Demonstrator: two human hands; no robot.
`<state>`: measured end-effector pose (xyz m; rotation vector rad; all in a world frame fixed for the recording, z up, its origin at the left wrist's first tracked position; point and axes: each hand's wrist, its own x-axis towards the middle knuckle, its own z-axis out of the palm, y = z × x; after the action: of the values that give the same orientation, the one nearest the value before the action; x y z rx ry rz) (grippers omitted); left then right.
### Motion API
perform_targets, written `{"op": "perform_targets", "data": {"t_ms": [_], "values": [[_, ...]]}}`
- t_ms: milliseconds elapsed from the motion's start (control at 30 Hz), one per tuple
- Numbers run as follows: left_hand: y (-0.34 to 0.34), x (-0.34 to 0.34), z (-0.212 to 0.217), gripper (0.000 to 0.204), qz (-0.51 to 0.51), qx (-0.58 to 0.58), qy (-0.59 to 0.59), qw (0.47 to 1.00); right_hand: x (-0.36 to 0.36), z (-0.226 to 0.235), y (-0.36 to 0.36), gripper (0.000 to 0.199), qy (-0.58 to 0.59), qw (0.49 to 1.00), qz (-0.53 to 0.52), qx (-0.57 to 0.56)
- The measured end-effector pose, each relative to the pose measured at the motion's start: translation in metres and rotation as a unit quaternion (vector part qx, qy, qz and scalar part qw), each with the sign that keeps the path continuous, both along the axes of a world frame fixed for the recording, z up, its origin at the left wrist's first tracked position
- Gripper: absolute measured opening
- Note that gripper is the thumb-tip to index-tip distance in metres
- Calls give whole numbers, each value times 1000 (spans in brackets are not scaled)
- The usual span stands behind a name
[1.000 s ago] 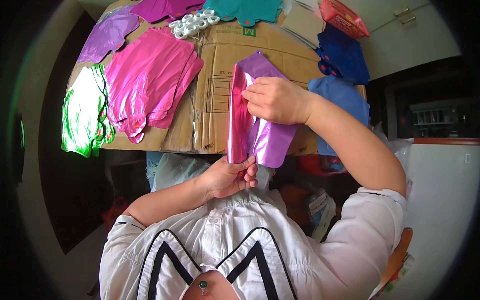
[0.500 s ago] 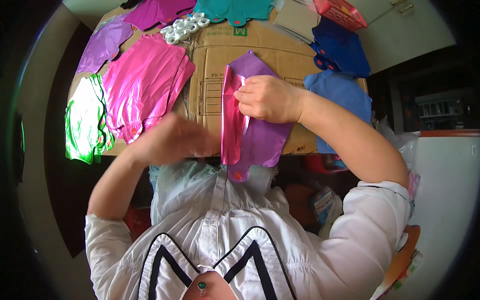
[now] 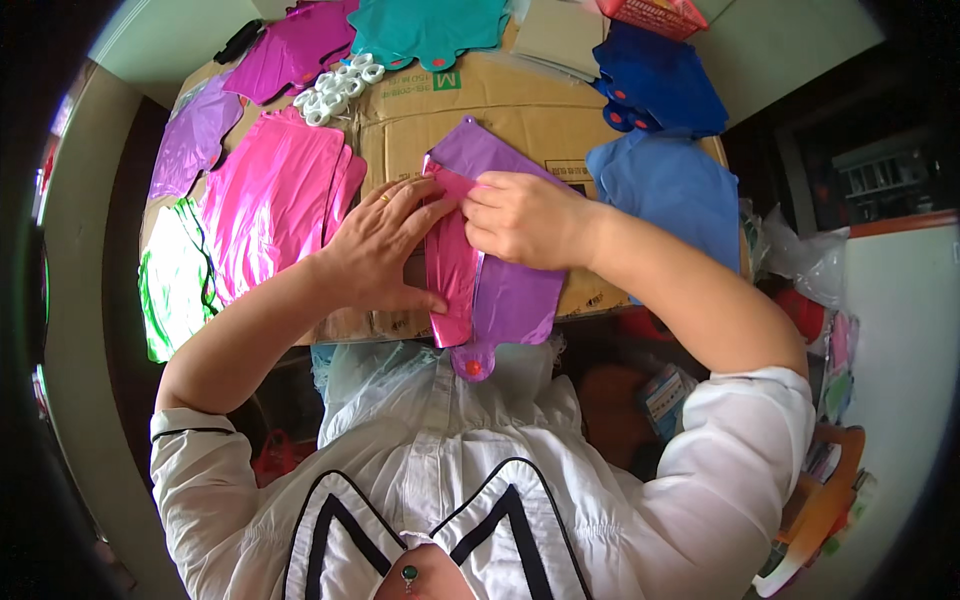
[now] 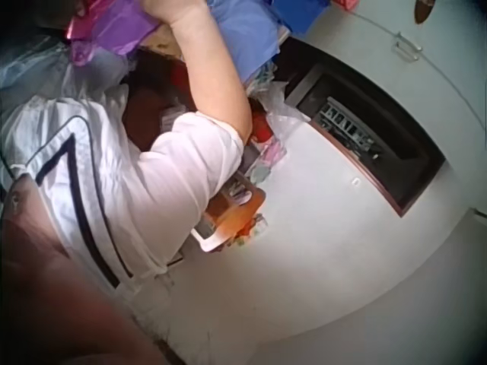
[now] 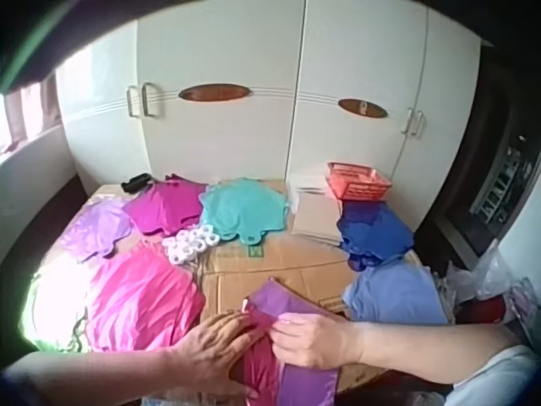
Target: Folding colorful plastic bags and inserting them into cardboard packaging sleeves.
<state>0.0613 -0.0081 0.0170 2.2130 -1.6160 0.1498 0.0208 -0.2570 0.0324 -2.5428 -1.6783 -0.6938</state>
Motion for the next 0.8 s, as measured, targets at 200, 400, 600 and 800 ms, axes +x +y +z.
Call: {"op": "perform_targets", "data": {"t_ms": [200,400,600,800], "values": [[-4,-5,3,123,13,60,9,998,-108,40,-6,16,192,936,-294,20],[-4,-7,2,130,12,67,1,998,-172,11,20,44,592,547,-526,272],[-5,-7,4,129,7,105,1,994,-157,2,40,36,593,300,-369,649],[-7,-7,3,135,13,108,0,994,-100,-11,-3,34,451,484,-474,581]]}}
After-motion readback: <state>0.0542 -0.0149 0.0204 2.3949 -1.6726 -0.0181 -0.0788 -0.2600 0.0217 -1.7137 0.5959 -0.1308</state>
